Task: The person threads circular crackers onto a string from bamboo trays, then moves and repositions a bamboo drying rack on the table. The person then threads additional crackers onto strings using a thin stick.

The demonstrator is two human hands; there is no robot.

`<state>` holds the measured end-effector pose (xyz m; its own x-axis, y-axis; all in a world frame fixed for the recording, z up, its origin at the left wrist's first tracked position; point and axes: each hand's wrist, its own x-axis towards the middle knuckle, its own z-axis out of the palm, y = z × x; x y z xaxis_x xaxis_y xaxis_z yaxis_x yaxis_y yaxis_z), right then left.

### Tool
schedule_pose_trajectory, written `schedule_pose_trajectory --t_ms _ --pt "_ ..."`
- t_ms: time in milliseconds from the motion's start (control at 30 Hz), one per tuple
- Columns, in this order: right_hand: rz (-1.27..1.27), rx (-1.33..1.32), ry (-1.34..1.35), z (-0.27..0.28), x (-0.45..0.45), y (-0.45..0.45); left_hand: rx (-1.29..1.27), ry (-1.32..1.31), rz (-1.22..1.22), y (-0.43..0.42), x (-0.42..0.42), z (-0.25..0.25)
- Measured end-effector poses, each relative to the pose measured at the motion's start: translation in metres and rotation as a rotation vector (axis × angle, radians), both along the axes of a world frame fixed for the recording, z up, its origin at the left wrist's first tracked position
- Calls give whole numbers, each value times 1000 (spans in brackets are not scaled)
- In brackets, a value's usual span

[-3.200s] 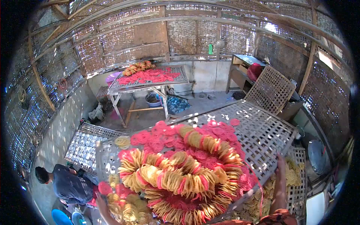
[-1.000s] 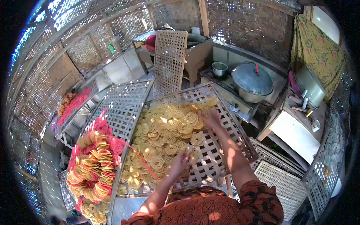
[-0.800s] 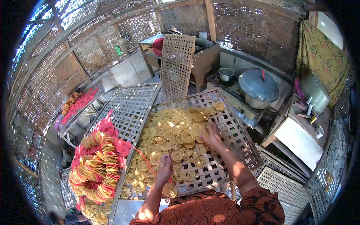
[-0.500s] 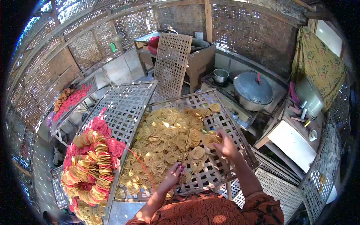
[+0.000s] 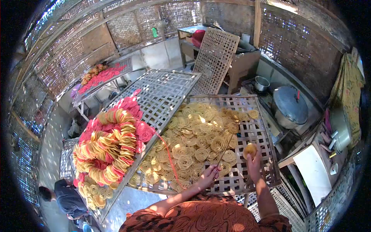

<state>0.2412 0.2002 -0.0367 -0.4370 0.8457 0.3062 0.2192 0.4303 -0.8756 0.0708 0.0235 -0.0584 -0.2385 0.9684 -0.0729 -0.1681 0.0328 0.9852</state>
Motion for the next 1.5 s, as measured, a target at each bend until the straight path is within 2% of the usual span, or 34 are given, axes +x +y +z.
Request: schedule_pose_trajectory --t_ms 100,133,167,200,267,300,333,467,500,567,600,700,800,933,1033,1133,1233,1300,1367,1500 --pt "18 104 -156 13 13 -3 136 82 72 1 4 -18" --pt "48 -53 -207 40 15 -8 18 42 59 -2 5 -13" --pt "200 22 -208 31 28 1 -98 4 40 -5 2 -2" --pt "206 163 -261 20 30 5 -212 -31 15 -7 0 3" --pt "199 385 -312 23 29 8 -49 61 38 -8 4 -10" --pt "294 80 -240 38 35 3 39 102 46 -8 5 -17" --pt "242 147 -253 32 35 2 -123 215 -39 -9 1 1" --pt "139 457 -383 2 34 7 -132 -4 -114 -6 2 -33" --pt "180 57 -143 3 34 5 -136 85 -146 -7 1 -40" --pt "241 -720 365 20 35 -1 -130 265 -214 -16 7 9" --pt "218 -822 397 35 30 -5 -135 348 -240 -21 9 20" --pt "318 -817 449 30 28 -4 -116 472 -324 -21 7 23" --pt "288 -701 482 33 22 -6 -244 411 -360 -22 3 18" --pt "303 -584 442 36 20 -3 -279 371 -333 -23 -1 18" --pt "320 -297 288 35 19 1 -294 273 -316 -24 -1 8" --pt "162 9 -93 40 20 0 -284 240 -302 -22 0 9" --pt "383 -176 280 59 24 -6 -243 264 -293 -23 5 31" --pt "426 -475 440 77 26 -14 -195 195 -306 -23 7 40" --pt "427 -733 563 85 27 -16 -155 282 -303 -19 7 30" --pt "414 -713 578 88 23 -19 -103 343 -282 -15 6 7"
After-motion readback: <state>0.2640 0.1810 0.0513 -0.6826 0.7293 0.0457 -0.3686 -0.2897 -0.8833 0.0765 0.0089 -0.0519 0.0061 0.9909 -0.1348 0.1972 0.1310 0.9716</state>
